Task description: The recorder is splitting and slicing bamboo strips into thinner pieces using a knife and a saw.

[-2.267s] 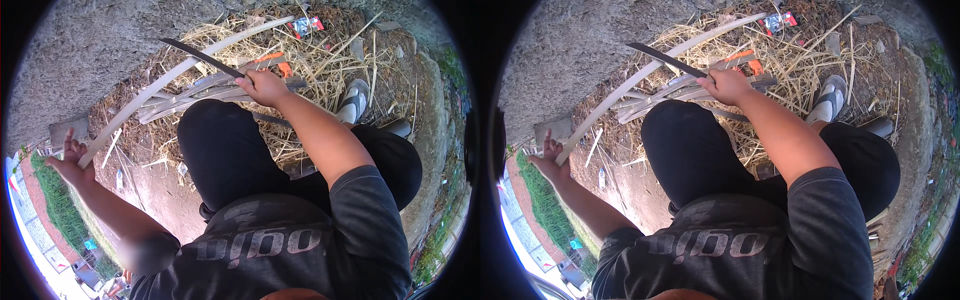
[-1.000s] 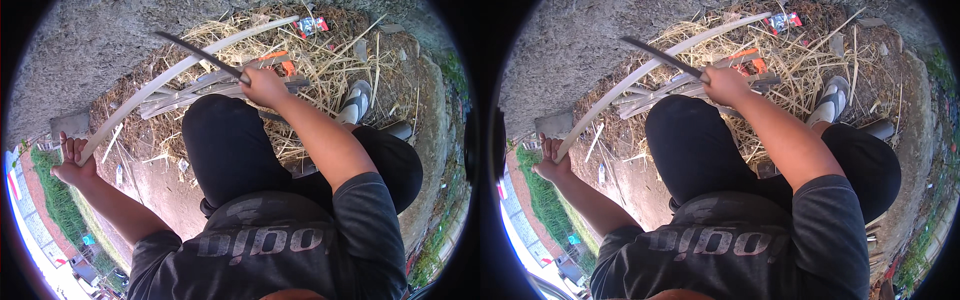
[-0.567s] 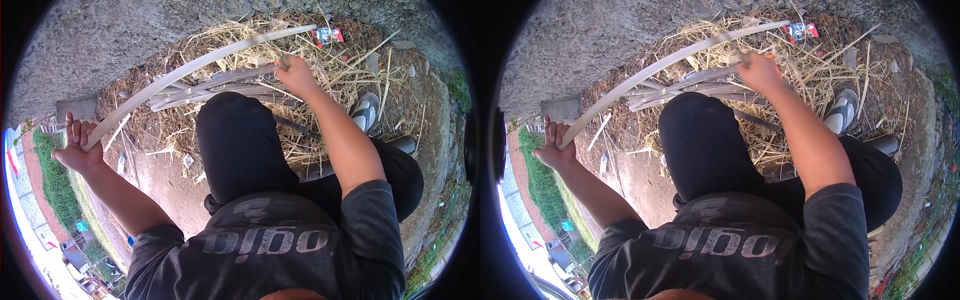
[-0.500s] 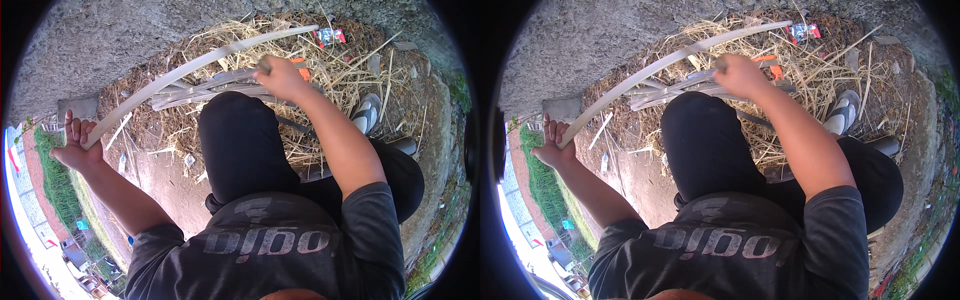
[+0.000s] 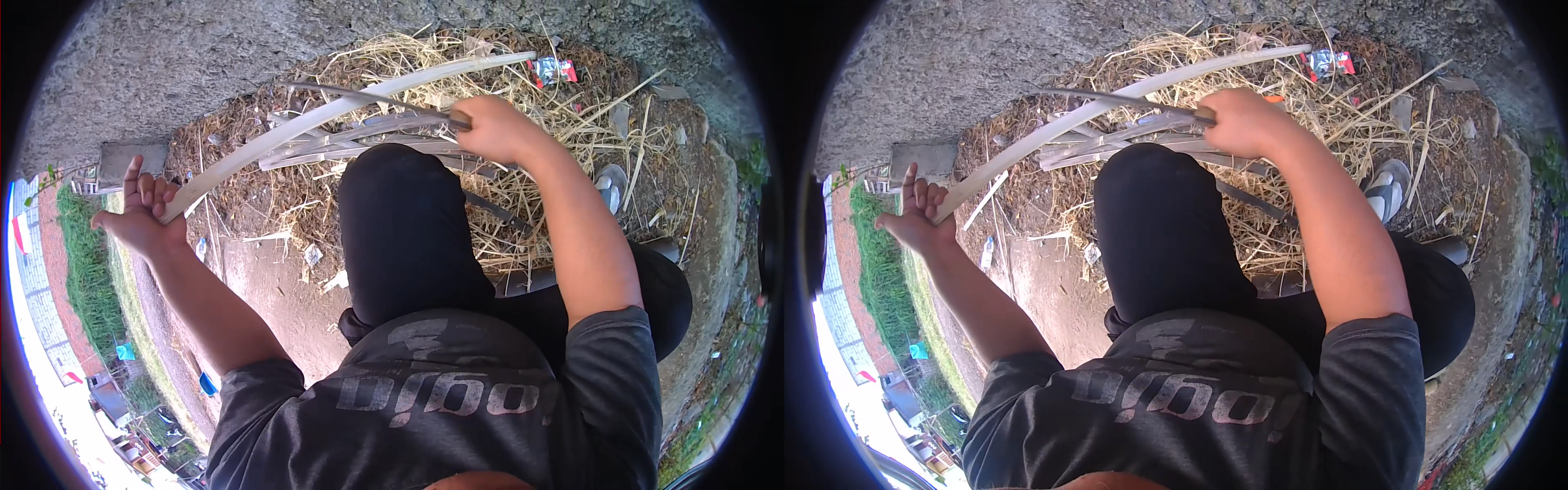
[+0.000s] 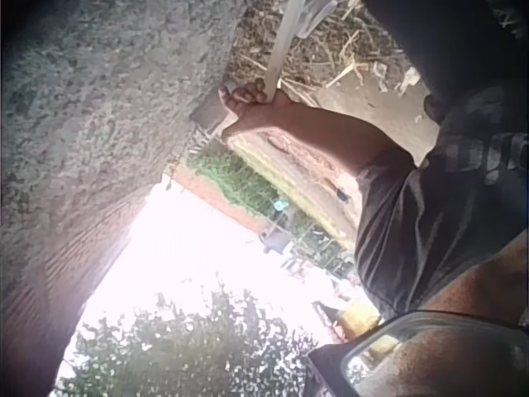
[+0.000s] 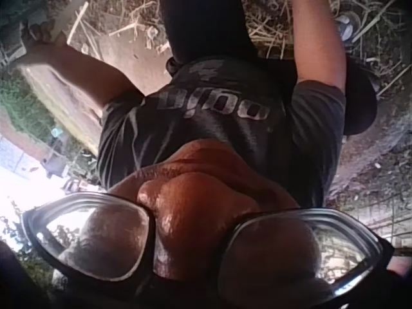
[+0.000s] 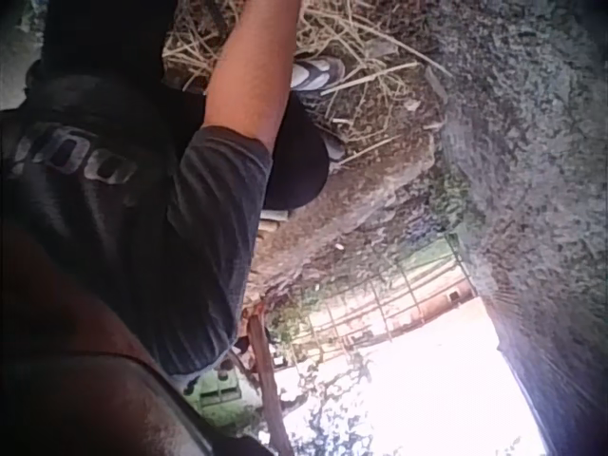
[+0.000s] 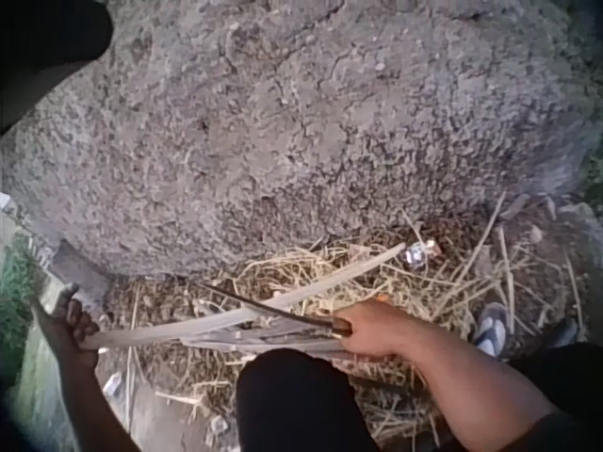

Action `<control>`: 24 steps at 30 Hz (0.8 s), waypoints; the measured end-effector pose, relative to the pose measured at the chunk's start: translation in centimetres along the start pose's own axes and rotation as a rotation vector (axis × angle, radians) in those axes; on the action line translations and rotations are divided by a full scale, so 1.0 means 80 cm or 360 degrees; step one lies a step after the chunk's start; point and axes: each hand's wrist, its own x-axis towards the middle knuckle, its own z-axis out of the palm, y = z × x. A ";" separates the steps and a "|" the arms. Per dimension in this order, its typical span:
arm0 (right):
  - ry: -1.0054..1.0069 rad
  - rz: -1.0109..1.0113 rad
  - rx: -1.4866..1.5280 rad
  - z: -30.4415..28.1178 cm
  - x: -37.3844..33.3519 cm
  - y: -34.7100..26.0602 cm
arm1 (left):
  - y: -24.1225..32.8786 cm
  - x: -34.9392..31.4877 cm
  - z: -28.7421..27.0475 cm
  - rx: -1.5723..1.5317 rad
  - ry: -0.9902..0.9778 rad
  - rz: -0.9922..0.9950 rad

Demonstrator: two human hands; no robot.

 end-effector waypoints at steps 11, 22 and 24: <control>0.0119 -0.0103 0.0078 -0.042 -0.019 -0.042 | 0.018 -0.003 0.005 -0.0075 -0.0225 0.0178; 0.0153 0.0625 -0.0017 -0.053 -0.001 0.084 | 0.028 0.006 -0.005 -0.0141 -0.0416 0.0275; 0.0286 0.0830 -0.0120 -0.054 -0.007 0.109 | 0.024 0.010 -0.006 -0.0221 -0.0444 0.0248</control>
